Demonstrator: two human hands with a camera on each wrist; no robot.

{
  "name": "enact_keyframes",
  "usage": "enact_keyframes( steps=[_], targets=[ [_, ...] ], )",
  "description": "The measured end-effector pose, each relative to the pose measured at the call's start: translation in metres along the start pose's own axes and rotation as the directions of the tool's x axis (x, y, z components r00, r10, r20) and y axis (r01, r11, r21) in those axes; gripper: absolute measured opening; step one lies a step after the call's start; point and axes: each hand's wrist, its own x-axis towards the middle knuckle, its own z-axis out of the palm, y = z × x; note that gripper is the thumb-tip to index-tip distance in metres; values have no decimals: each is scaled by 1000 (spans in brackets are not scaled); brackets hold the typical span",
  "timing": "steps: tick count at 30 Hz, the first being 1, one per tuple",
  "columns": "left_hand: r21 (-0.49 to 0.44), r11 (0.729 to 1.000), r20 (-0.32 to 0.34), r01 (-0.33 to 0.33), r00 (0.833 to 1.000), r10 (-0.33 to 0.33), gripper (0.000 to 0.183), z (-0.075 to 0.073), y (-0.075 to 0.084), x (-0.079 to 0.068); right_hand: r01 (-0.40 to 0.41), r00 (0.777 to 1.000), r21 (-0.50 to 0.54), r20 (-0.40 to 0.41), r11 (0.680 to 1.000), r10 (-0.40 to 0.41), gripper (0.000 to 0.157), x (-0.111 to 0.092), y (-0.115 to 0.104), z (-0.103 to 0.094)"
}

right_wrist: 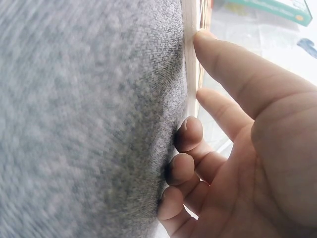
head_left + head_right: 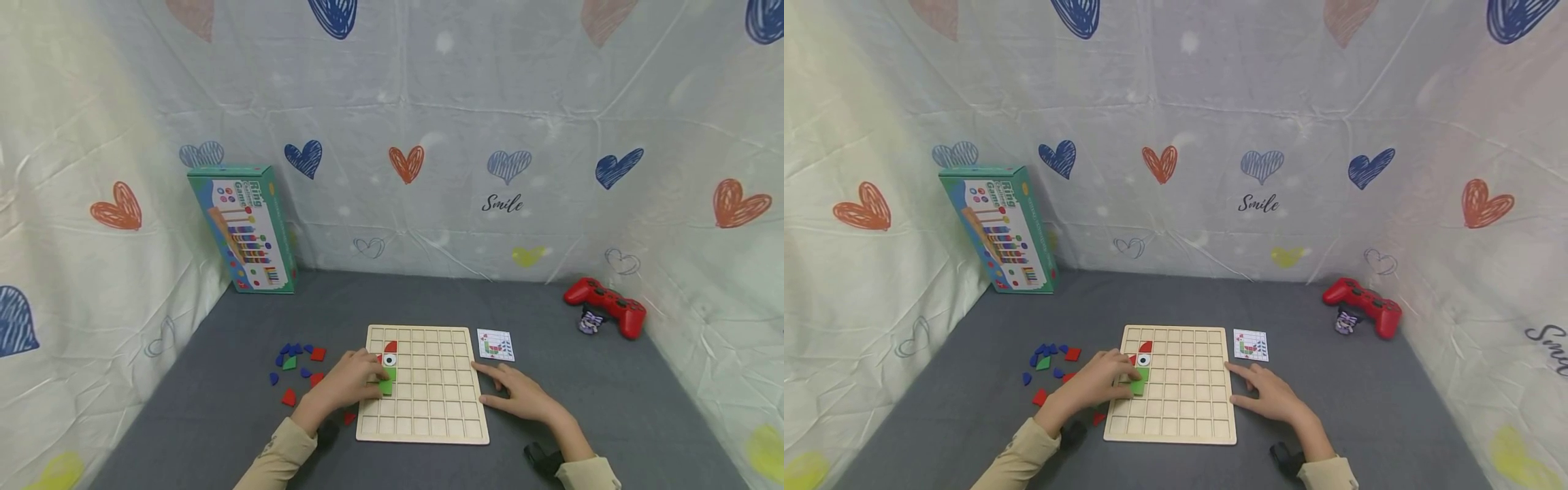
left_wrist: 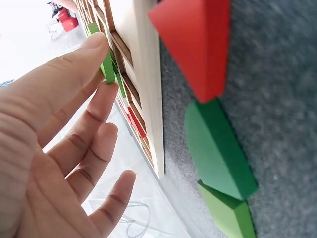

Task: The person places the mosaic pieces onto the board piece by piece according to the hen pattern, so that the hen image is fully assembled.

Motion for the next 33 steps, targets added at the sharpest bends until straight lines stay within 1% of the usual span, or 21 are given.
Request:
enact_keyframes(
  steps=[8, 21, 27, 33],
  targets=[
    [-32, 999, 2, 0, 1000, 0, 23, 2, 2, 0, -14, 1000, 13, 4, 1000, 14, 59, 0, 0, 0],
    [-25, 1000, 12, -14, 1000, 14, 27, 6, 2, 1, -1, 1000, 12, -1, 1000, 1, 59, 0, -1, 0],
    [-31, 1000, 1, -1, 1000, 1, 24, -2, 0, -3, 2, 1000, 9, -4, 1000, -2, 60, 0, -1, 1],
    [-38, 998, -5, 43, 999, -43, 24, -9, -9, -10, -8, 1000, 10, 1, 1000, 8, 60, 0, 0, 1]
  ],
)
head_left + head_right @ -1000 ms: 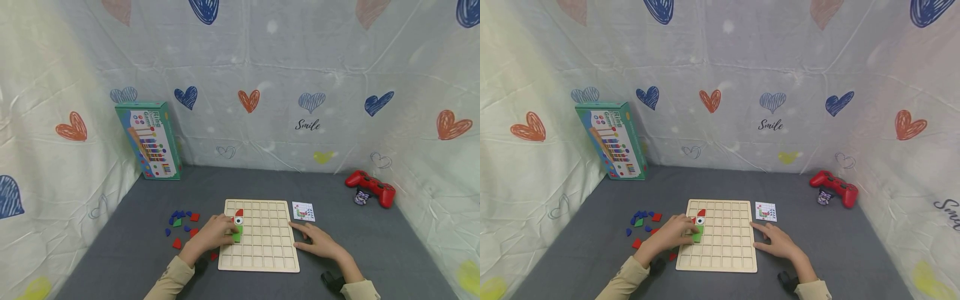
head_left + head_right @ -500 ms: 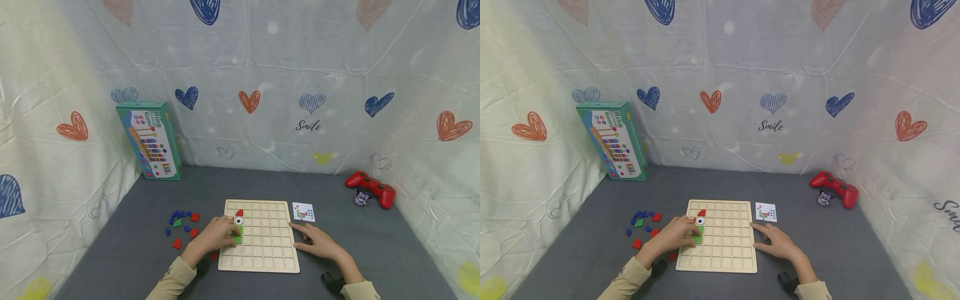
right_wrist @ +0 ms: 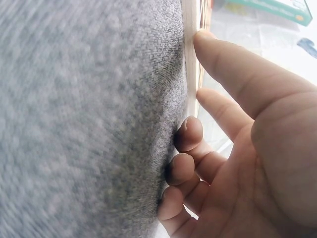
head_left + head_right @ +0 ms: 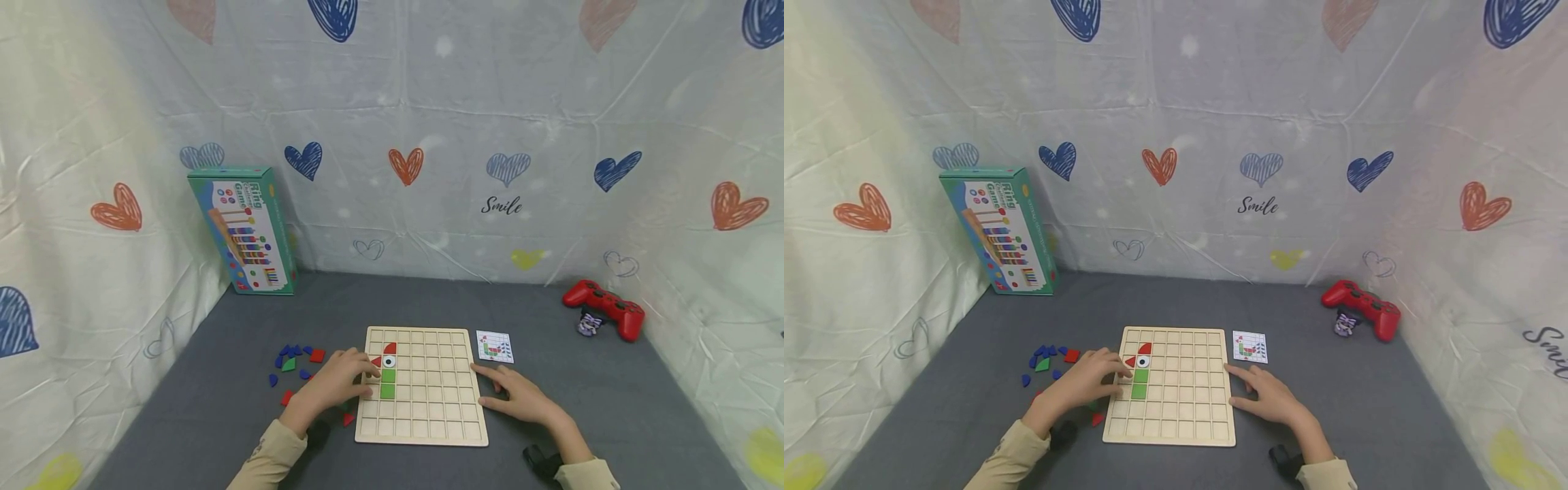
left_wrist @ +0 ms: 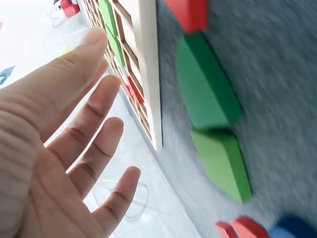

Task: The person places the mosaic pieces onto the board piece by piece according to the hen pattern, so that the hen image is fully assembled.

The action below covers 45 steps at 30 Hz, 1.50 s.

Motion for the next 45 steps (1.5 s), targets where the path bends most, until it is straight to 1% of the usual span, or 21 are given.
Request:
enact_keyframes(
  steps=[8, 14, 18, 21, 25, 30, 33, 40, 45],
  targets=[
    [25, 998, -9, 58, 998, -57, 25, -3, -13, -11, 2, 1000, 1, -2, 1000, -2, 60, 0, -1, -1],
    [28, 997, -16, 77, 997, -76, 23, -6, -20, -21, -3, 1000, -2, -2, 1000, 3, 59, 0, -1, 0],
    [36, 996, -2, 79, 997, -79, 24, -8, -23, -29, -5, 1000, -3, 0, 1000, 5, 59, 0, -1, 1],
    [36, 997, 8, 71, 997, -71, 25, -9, -23, -36, -4, 1000, -5, 2, 1000, 4, 60, 0, -1, 1],
    [41, 996, 14, 80, 997, -80, 25, -10, -21, -43, -10, 1000, -5, 3, 1000, 10, 60, 0, 0, 1],
    [53, 994, 20, 98, 995, -99, 29, -8, -20, -50, -20, 1000, -12, 6, 1000, 20, 60, 0, 0, 1],
    [77, 992, 10, 98, 995, -99, 32, -5, -19, -53, -17, 1000, -20, 6, 1000, 17, 60, 0, 0, 1],
    [145, 986, -35, 83, 996, -78, 30, -2, -16, -55, -18, 1000, -26, 6, 999, 18, 60, 0, -2, 0],
    [155, 984, -42, 87, 996, -81, 28, 1, -15, -54, -16, 1000, -28, 4, 999, 16, 60, 0, 0, 1]
  ],
)
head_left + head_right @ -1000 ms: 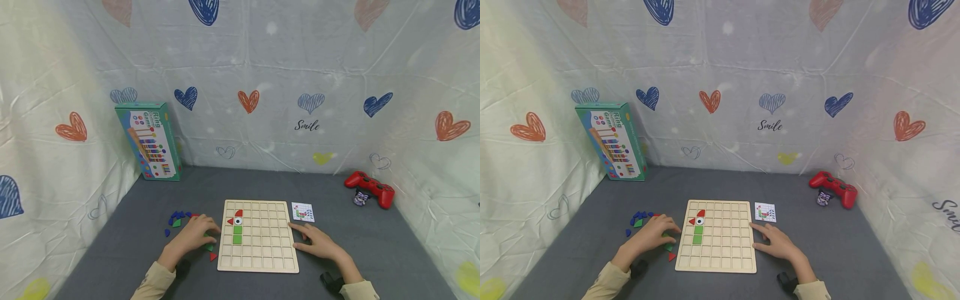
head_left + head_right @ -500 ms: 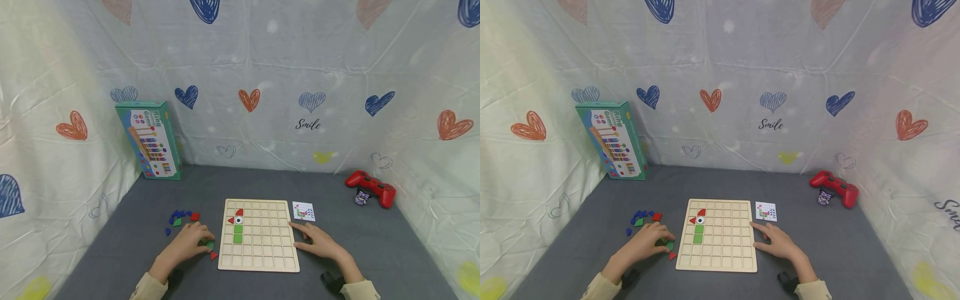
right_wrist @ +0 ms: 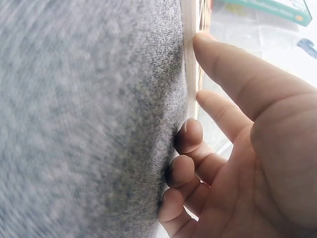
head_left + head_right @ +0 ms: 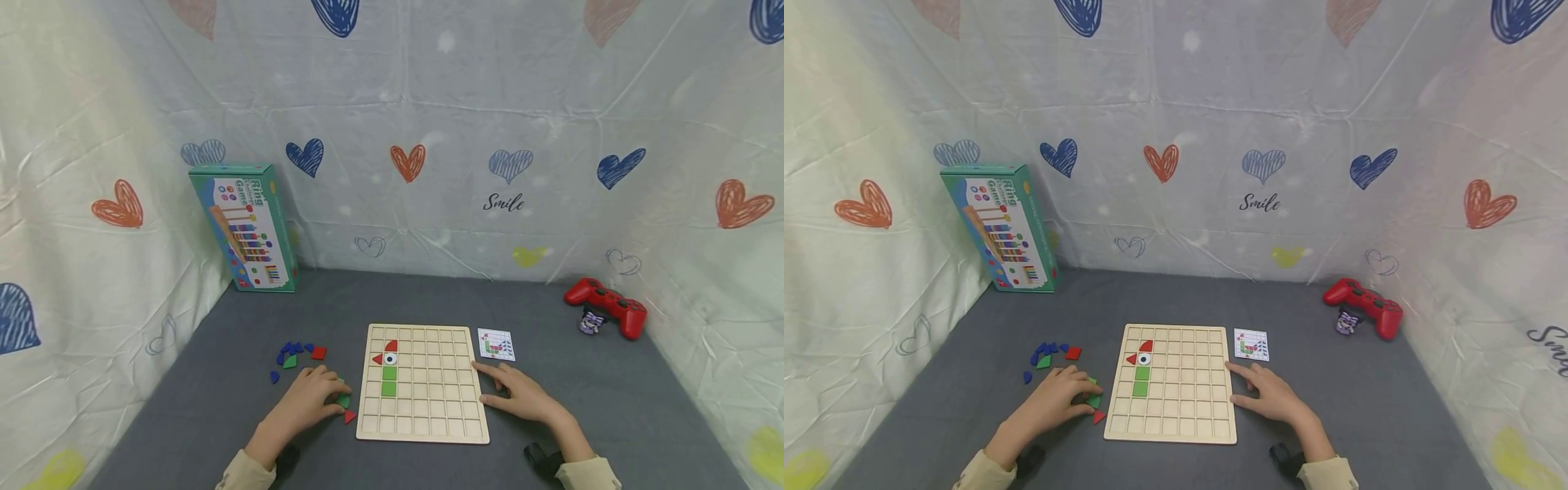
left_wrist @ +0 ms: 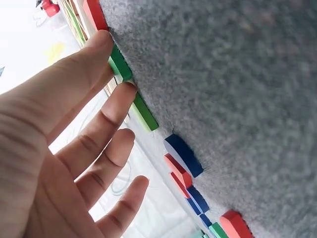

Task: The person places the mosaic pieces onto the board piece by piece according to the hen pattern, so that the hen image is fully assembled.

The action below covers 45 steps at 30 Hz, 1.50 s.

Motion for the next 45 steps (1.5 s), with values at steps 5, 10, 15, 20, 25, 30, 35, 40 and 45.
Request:
enact_keyframes(
  steps=[5, 10, 15, 20, 25, 30, 35, 40, 45],
  targets=[
    [1, 1000, -5, 5, 1000, -5, 25, 2, -1, 1, -5, 1000, -1, 1, 1000, 5, 60, 0, 1, 0],
    [-11, 1000, -15, 6, 1000, -6, 22, 2, 0, 1, -7, 1000, -1, 2, 1000, 7, 60, 0, 0, 0],
    [-28, 1000, -24, 7, 1000, -8, 18, 1, 3, 1, 2, 1000, -2, 3, 1000, -2, 59, 0, -1, -1],
    [-36, 999, -19, 16, 1000, -17, 19, 2, 4, 0, 15, 1000, 3, -2, 1000, -15, 59, 0, -1, -1],
    [-34, 999, -33, 17, 999, -18, 20, 3, 4, 0, 17, 1000, 3, -6, 1000, -17, 60, 1, 1, 0],
    [-27, 999, -50, 17, 999, -18, 20, 4, 5, -1, 12, 1000, 1, -4, 1000, -12, 60, 1, 2, 0],
    [-31, 999, -56, 12, 998, -13, 18, 4, 6, -2, 8, 1000, -2, -2, 1000, -8, 60, 1, 2, 1],
    [-65, 998, -26, 21, 999, -23, 17, 4, 6, -5, -4, 1000, 4, 3, 1000, 4, 60, 1, 1, 0],
    [-92, 996, 4, 20, 1000, -20, 20, 2, 6, -7, -13, 1000, 5, 8, 1000, 13, 60, 0, 0, 0]
  ],
)
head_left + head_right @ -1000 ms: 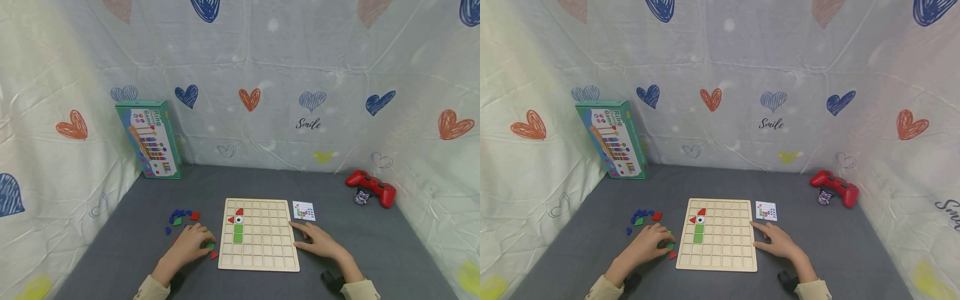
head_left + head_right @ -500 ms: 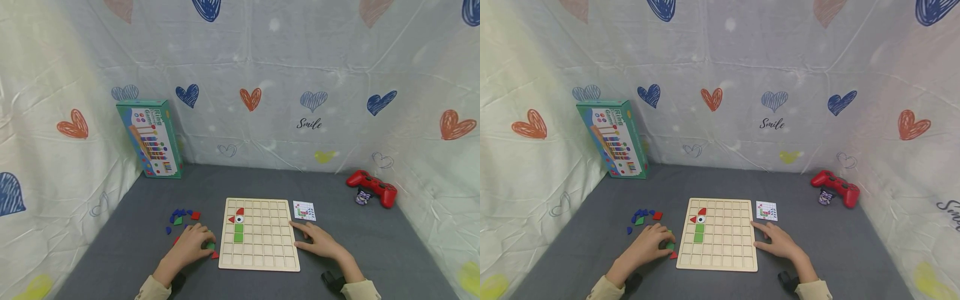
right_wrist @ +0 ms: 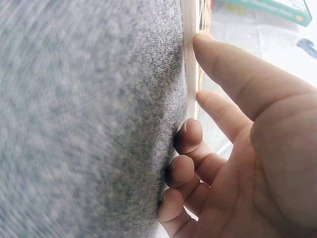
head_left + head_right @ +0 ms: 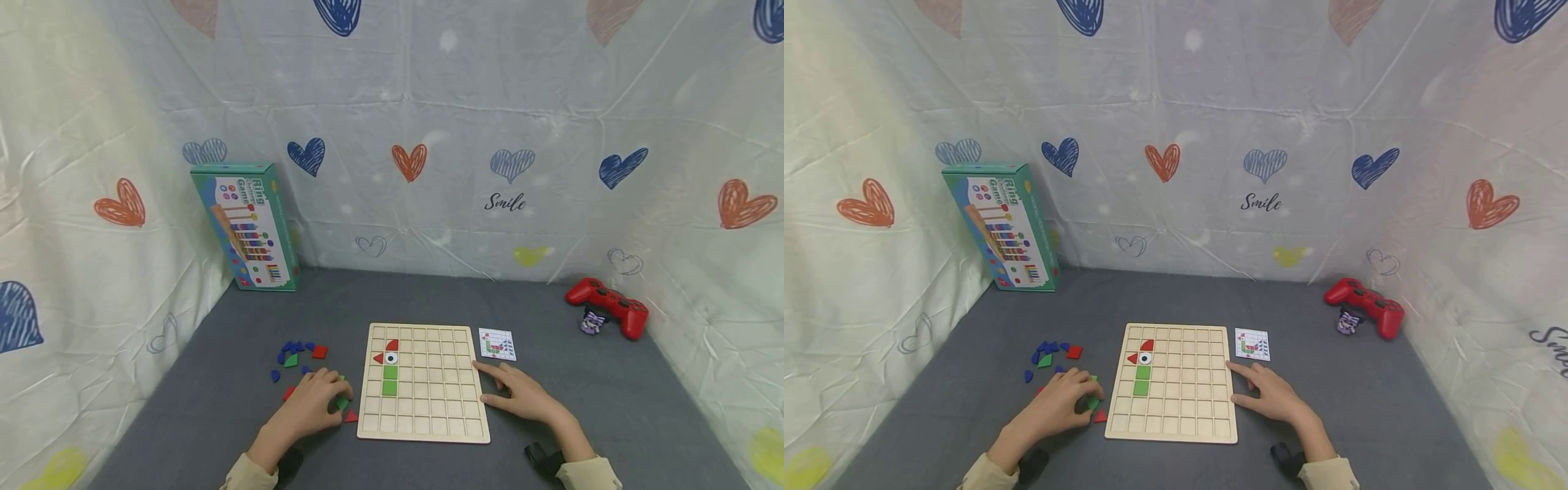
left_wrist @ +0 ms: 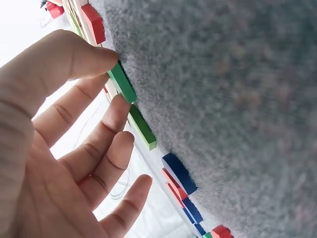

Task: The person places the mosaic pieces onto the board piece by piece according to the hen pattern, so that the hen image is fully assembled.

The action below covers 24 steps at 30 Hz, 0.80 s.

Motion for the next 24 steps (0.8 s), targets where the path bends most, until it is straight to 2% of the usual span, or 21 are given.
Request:
enact_keyframes(
  steps=[10, 24],
  targets=[
    [-30, 999, 17, -17, 1000, 18, 25, -1, 1, -1, -3, 1000, 2, 4, 1000, 3, 61, 0, 0, 0],
    [-53, 995, -28, -81, 996, 79, 28, 1, 9, 11, -4, 1000, 5, -4, 1000, 4, 60, 0, 1, 1]
  ],
)
